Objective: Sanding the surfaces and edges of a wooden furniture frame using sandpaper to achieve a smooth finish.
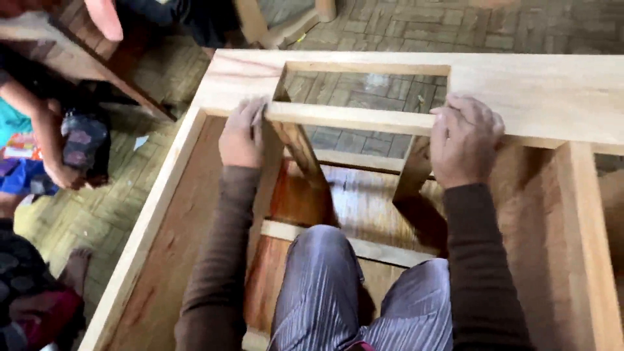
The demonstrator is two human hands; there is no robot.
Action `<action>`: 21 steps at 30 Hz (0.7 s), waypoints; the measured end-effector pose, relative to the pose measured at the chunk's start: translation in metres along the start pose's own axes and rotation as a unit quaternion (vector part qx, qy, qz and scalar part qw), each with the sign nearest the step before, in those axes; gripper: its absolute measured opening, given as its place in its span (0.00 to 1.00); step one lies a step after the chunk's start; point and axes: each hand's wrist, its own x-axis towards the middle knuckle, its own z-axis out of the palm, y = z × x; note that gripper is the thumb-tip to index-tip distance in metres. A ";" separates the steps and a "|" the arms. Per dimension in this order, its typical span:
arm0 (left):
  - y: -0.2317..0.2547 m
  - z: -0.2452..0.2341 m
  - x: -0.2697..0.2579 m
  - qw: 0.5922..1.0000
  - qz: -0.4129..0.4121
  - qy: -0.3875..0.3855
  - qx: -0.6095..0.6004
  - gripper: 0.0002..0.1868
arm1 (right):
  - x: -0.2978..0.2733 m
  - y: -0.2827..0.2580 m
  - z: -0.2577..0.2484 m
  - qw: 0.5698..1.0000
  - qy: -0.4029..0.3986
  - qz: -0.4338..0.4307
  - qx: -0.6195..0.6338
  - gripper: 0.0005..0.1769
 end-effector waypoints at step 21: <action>0.019 0.004 -0.004 0.996 -0.012 0.064 0.064 0.12 | 0.003 0.030 -0.063 0.997 0.027 0.063 -0.026 0.15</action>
